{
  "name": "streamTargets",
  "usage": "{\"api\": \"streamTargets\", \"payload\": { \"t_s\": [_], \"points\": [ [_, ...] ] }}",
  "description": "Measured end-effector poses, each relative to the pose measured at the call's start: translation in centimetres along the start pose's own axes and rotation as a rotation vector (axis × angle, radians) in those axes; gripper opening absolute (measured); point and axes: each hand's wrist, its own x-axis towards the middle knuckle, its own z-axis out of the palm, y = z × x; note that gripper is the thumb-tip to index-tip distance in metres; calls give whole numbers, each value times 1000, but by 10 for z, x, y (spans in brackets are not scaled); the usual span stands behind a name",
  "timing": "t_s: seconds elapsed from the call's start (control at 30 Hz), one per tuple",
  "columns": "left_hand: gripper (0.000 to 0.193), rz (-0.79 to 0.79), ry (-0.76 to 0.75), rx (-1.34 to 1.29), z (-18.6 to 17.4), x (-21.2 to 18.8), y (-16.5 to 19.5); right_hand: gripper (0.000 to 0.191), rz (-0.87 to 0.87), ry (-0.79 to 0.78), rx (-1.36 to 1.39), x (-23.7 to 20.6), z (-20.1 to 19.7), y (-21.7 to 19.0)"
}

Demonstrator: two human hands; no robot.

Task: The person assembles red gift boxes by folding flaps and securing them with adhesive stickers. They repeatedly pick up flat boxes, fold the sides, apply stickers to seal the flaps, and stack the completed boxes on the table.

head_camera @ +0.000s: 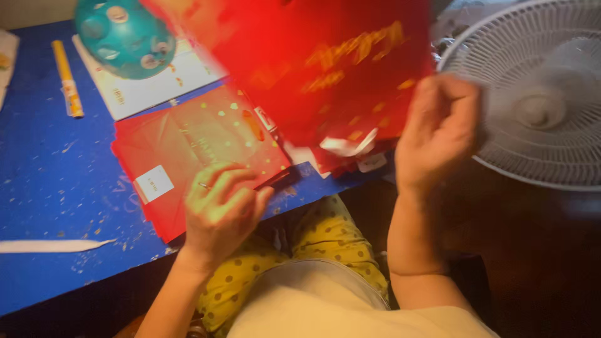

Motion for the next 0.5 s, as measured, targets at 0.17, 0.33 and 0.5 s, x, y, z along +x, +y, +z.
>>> {"api": "streamTargets", "payload": {
  "t_s": [0.17, 0.33, 0.5],
  "points": [
    [20, -104, -52, 50, 20, -7, -13, 5, -321, 43, -432, 23, -40, 22],
    [11, -181, -89, 83, 27, -17, -30, 9, -368, -426, -368, -24, 8, 19],
    [12, -299, -78, 139, 17, -28, -52, 10, -269, -628, -352, -46, 45, 7]
  ]
}}
